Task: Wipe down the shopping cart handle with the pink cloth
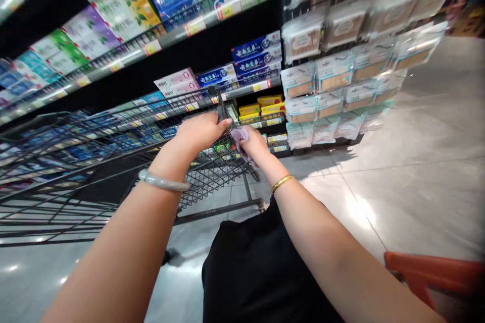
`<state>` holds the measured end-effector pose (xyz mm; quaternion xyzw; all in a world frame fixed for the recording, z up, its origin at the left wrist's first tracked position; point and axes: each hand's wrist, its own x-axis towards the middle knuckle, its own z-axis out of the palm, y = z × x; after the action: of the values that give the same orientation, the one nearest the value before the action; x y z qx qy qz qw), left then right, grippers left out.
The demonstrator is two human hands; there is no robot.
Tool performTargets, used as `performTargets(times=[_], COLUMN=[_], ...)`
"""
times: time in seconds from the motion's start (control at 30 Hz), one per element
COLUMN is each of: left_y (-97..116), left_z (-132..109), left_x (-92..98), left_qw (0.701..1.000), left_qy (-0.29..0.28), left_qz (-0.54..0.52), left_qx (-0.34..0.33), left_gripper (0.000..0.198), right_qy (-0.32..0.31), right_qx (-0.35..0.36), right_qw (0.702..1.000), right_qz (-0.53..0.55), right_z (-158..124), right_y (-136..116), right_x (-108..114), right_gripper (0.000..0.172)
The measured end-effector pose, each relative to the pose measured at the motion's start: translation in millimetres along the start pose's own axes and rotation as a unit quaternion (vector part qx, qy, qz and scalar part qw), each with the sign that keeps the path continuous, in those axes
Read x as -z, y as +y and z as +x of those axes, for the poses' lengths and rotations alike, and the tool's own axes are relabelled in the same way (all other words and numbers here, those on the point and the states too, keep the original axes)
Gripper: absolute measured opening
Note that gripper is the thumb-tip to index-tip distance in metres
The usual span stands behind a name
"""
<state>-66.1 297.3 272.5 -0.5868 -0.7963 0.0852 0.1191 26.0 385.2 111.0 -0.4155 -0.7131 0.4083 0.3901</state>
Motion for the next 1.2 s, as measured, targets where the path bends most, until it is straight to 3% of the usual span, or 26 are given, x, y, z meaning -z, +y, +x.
performTargets(times=[0.1, 0.3, 0.47, 0.57, 0.7, 0.87, 0.97, 1.07, 1.2], left_y=[-7, -37, -44, -44, -46, -46, -45, -45, -44], left_z=[-11, -46, -48, -44, -42, -42, -44, -43, -42], left_x=[-1.1, -32.9, -62.8, -70.9, -74.6, -74.9, -74.6, -75.1, -76.9], left_qw=[0.998, 0.962, 0.933, 0.913, 0.906, 0.904, 0.905, 0.903, 0.900], left_qy=[0.057, 0.210, 0.328, 0.385, 0.401, 0.403, 0.403, 0.407, 0.409], left_qz=[0.027, -0.009, -0.015, -0.038, -0.066, -0.092, -0.095, -0.103, -0.114], left_qx=[0.009, 0.172, 0.147, 0.128, 0.122, 0.107, 0.095, 0.096, 0.098], left_gripper=[0.057, 0.051, 0.046, 0.046, 0.047, 0.043, 0.039, 0.037, 0.037], right_qy=[0.001, 0.024, 0.004, 0.002, 0.019, -0.014, -0.031, -0.023, -0.039], right_qx=[-0.019, 0.007, -0.056, -0.082, -0.084, -0.149, -0.153, -0.138, -0.188], right_qw=[1.000, 0.998, 0.997, 0.993, 0.991, 0.983, 0.978, 0.975, 0.970], right_qz=[0.002, 0.050, 0.058, 0.083, 0.104, 0.103, 0.141, 0.173, 0.151], right_z=[3, 12, 19, 24, 29, 27, 22, 17, 10], right_y=[9, 4, 21, 25, 32, 55, 55, 51, 58], right_x=[-4, -12, -22, -26, -27, -24, -22, -21, -17], right_gripper=[0.031, 0.040, 0.009, 0.009, 0.032, 0.023, 0.019, 0.028, 0.019])
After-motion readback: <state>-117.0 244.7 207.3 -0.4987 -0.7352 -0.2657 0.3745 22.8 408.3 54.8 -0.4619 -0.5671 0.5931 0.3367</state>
